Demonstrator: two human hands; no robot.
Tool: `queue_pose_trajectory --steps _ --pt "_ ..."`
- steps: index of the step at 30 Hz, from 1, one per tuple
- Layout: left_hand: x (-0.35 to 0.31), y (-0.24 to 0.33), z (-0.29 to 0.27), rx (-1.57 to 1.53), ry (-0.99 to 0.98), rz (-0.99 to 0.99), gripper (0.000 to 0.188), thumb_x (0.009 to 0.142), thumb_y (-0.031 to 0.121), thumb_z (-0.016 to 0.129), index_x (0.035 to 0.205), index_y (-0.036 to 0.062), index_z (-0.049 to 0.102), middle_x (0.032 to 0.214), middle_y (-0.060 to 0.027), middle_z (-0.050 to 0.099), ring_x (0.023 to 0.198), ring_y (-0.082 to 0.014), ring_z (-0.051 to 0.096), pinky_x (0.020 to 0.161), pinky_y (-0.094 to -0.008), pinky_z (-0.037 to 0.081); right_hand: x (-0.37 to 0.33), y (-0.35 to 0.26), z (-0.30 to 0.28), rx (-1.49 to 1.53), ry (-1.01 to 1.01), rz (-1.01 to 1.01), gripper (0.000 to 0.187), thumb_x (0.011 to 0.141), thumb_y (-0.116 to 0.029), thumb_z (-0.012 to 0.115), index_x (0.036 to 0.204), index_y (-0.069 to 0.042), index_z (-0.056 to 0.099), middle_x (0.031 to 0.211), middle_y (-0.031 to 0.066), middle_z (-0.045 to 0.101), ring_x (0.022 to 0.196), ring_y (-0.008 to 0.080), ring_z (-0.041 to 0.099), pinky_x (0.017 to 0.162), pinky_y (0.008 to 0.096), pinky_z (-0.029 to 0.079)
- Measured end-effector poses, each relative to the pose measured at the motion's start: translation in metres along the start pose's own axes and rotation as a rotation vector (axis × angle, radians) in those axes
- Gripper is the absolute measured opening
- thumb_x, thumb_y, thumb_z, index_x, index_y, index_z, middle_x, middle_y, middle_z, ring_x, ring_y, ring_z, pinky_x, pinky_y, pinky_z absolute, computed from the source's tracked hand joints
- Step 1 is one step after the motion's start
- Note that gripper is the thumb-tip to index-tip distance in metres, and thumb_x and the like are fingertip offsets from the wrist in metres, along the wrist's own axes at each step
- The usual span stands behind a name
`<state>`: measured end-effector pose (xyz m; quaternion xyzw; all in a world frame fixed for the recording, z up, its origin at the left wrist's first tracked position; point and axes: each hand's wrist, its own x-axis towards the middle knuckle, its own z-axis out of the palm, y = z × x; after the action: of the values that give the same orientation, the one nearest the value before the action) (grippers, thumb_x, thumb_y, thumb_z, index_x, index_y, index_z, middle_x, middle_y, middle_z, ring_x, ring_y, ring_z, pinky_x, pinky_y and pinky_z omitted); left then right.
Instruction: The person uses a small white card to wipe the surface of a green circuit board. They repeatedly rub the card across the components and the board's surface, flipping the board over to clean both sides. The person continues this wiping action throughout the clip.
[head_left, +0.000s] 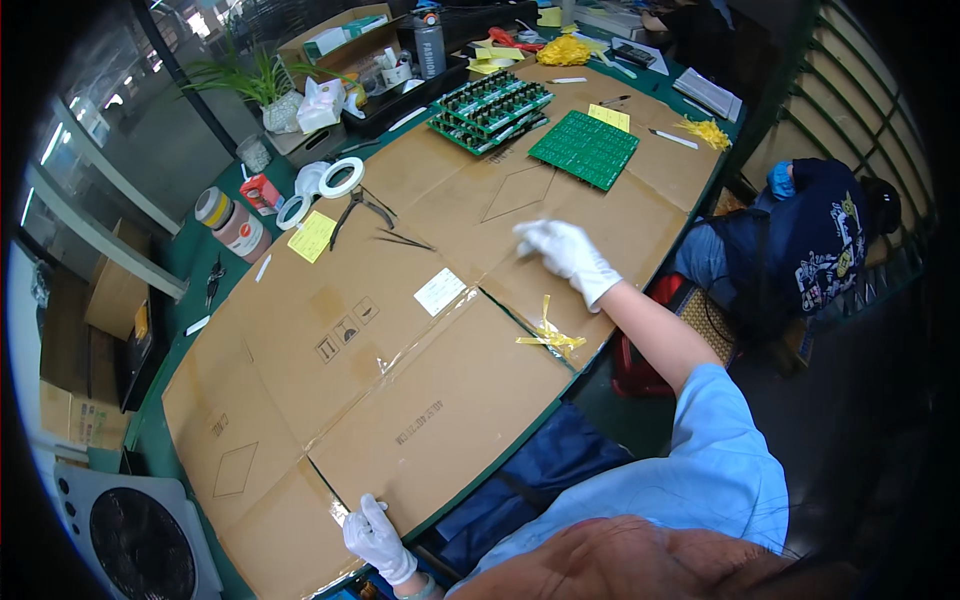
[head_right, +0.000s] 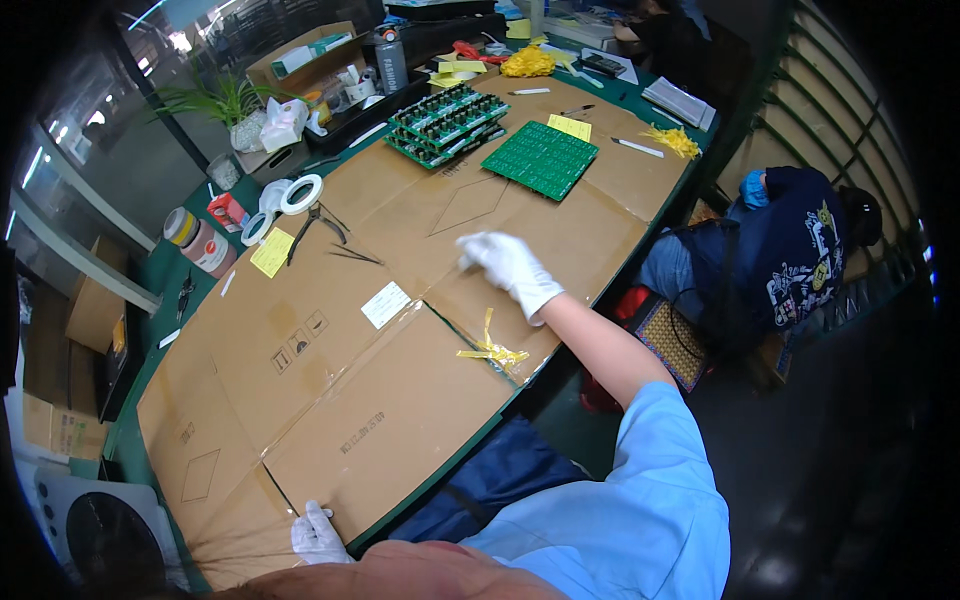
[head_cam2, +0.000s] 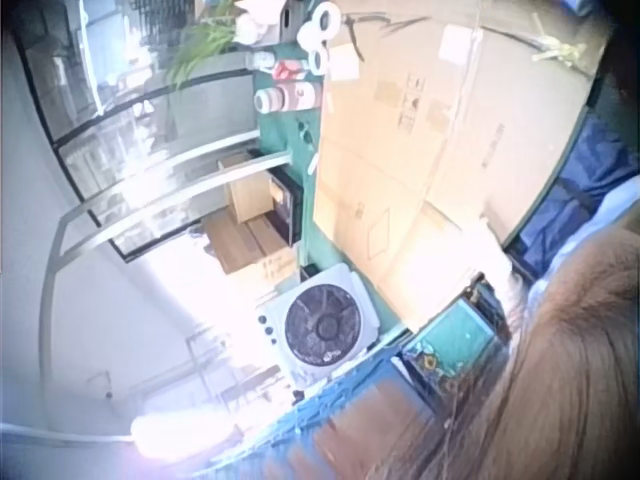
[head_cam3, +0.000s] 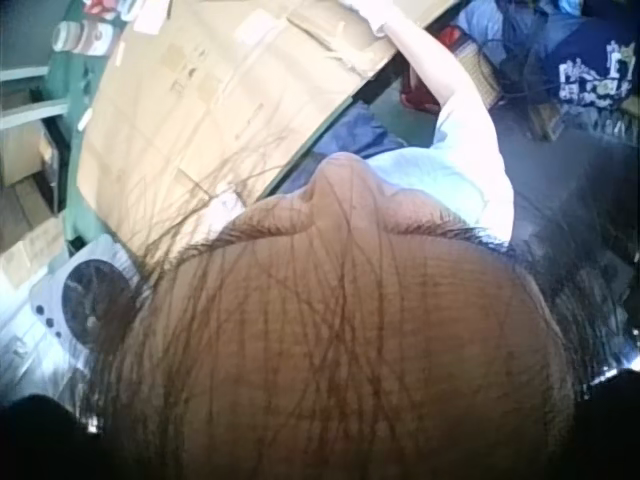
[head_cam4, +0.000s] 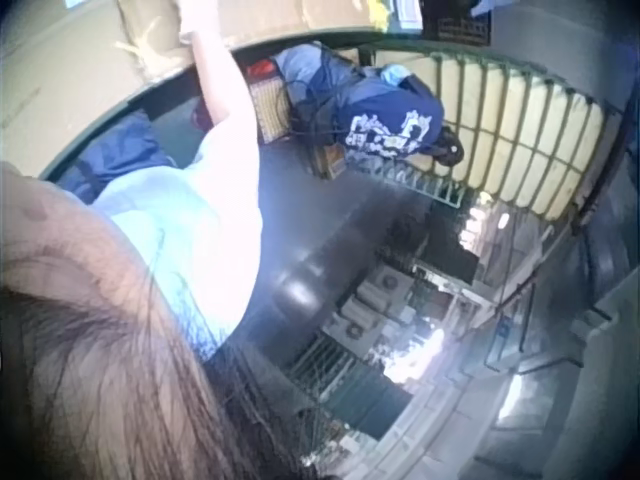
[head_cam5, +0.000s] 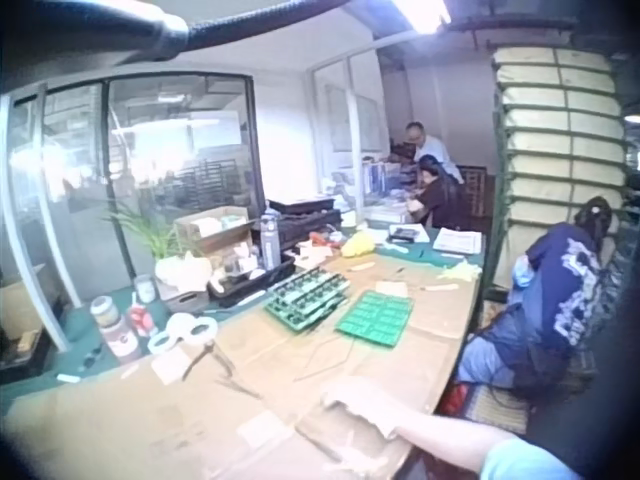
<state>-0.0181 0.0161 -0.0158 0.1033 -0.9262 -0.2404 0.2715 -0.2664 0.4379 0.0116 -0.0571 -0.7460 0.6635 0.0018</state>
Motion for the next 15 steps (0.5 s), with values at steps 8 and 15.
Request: queue_pose_trajectory --steps 8,15 --pt "-0.001 -0.003 -0.001 0.009 0.000 0.037 0.033 0.089 0.011 0.064 0.057 0.0048 0.060 0.053 -0.0070 0.055 0.049 -0.0249 0.048 0.050 -0.0388 0.036 0.061 0.056 -0.114 0.459 0.743 -0.036 0.013 0.086 -0.013 0.063 0.098 -0.008 0.060 0.066 -0.0006 0.053 0.045 0.0080 0.042 0.037 0.0230 0.031" --pt "0.006 -0.013 0.003 0.123 -0.012 0.243 0.028 0.084 0.010 0.070 0.059 0.0081 0.058 0.055 -0.0041 0.056 0.050 -0.0244 0.050 0.049 -0.0369 0.038 0.101 0.093 -0.205 0.577 0.388 0.174 0.022 0.094 -0.029 0.056 0.088 -0.008 0.060 0.062 -0.0015 0.049 0.045 0.0105 0.039 0.041 0.0228 0.031"
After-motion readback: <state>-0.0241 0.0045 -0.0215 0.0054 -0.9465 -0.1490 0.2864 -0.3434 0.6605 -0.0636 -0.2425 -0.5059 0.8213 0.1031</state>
